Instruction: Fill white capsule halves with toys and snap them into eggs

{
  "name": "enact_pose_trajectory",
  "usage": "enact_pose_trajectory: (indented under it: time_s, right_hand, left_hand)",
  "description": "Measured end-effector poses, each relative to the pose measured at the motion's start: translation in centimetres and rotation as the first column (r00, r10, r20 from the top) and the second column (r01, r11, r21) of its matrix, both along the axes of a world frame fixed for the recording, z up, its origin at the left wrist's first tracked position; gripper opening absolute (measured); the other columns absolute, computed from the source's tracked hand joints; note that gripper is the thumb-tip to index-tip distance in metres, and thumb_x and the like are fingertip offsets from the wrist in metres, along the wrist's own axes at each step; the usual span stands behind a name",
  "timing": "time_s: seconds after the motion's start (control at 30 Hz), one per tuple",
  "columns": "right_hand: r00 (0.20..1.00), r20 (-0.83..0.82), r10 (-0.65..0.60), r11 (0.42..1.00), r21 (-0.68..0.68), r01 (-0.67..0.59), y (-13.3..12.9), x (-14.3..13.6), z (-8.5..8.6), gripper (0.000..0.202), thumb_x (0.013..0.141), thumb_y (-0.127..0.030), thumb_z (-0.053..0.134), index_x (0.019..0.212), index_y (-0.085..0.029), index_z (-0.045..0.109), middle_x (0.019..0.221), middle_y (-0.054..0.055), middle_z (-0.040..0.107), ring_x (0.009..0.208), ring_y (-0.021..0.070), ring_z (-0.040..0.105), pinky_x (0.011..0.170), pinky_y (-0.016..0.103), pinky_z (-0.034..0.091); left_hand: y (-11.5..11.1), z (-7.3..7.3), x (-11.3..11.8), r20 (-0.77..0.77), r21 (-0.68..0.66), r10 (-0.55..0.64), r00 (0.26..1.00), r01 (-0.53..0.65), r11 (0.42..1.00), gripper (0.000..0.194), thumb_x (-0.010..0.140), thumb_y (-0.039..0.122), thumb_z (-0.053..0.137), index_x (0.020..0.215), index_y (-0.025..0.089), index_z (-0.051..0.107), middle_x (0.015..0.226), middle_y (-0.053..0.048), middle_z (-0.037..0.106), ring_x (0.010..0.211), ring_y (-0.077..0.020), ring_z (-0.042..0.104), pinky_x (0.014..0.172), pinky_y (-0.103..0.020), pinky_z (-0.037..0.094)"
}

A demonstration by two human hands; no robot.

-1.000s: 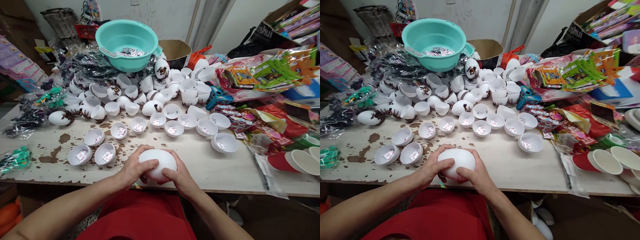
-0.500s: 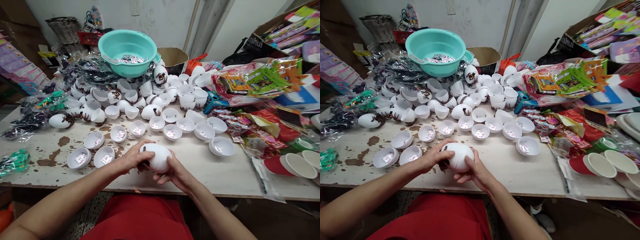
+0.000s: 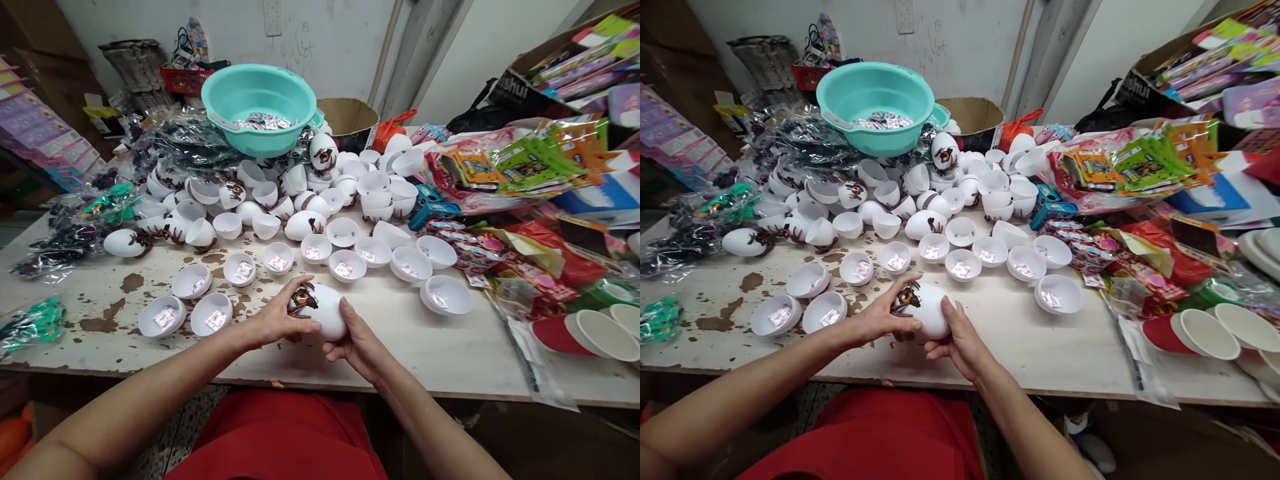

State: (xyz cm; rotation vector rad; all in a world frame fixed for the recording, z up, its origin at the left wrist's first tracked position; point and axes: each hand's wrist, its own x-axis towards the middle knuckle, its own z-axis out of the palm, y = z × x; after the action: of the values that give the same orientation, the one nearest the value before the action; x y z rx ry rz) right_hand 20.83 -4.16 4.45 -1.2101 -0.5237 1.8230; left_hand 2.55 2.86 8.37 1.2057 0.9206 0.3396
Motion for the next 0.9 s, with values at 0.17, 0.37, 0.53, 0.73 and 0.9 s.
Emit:
enact_pose_trajectory:
  time_s: [0.17, 0.37, 0.53, 0.73, 0.9]
  right_hand:
    - [0.984, 0.166, 0.066, 0.985, 0.144, -0.09, -0.4, 0.6, 0.3, 0.096, 0.068, -0.056, 0.082, 0.139, -0.028, 0.023, 0.098, 0.006, 0.067, 0.067, 0.0192, 0.069, 0.046, 0.024, 0.056]
    - [0.974, 0.224, -0.043, 0.985, 0.17, 0.005, -1.8, -0.4, -1.1, 0.091, 0.065, -0.057, 0.081, 0.129, -0.024, 0.024, 0.086, 0.001, 0.064, 0.042, 0.0107, 0.056, 0.033, 0.021, 0.046]
    - [0.988, 0.099, -0.123, 0.987, 0.112, 0.112, -3.8, -2.0, -2.1, 0.085, 0.068, -0.061, 0.077, 0.125, -0.025, 0.025, 0.086, 0.003, 0.066, 0.039, 0.008, 0.054, 0.03, 0.015, 0.043]
    - [0.972, -0.055, -0.23, 0.968, 0.088, 0.235, -5.2, -2.6, -2.1, 0.094, 0.058, -0.056, 0.086, 0.124, -0.026, 0.027, 0.091, 0.001, 0.065, 0.036, 0.0063, 0.053, 0.029, 0.016, 0.045]
    - [0.939, -0.096, -0.331, 0.941, 0.046, 0.336, -7.0, -2.4, -2.0, 0.104, 0.048, -0.051, 0.092, 0.125, -0.026, 0.028, 0.087, -0.001, 0.063, 0.036, 0.0078, 0.054, 0.029, 0.019, 0.047]
  left_hand:
    - [0.2, -0.2, 0.2, -0.019, -0.034, 0.075, 0.997, -0.076, 0.997, 0.071, 0.069, 0.042, 0.078, 0.128, 0.025, 0.042, 0.096, -0.004, 0.057, 0.06, -0.0126, 0.06, 0.042, -0.02, 0.048]
    - [-1.8, -0.4, 1.2, 0.05, -0.153, 0.145, 0.988, -0.136, 0.979, 0.067, 0.07, 0.045, 0.077, 0.124, 0.023, 0.044, 0.093, -0.004, 0.059, 0.064, -0.0149, 0.063, 0.042, -0.019, 0.05]
    - [-2.8, -0.2, 1.4, -0.082, -0.151, 0.111, 0.99, -0.123, 0.981, 0.07, 0.07, 0.048, 0.075, 0.127, 0.022, 0.042, 0.088, -0.003, 0.061, 0.057, -0.0124, 0.058, 0.038, -0.018, 0.045]
    - [-3.4, 0.6, 1.6, -0.216, -0.095, 0.028, 0.976, -0.049, 0.994, 0.076, 0.069, 0.058, 0.072, 0.13, 0.025, 0.04, 0.077, 0.0, 0.062, 0.046, -0.0109, 0.052, 0.041, -0.022, 0.043]
    - [-4.1, 1.1, 2.5, -0.274, -0.028, -0.059, 0.96, 0.053, 0.998, 0.083, 0.064, 0.065, 0.073, 0.131, 0.026, 0.042, 0.066, 0.003, 0.058, 0.047, -0.0145, 0.052, 0.044, -0.025, 0.043]
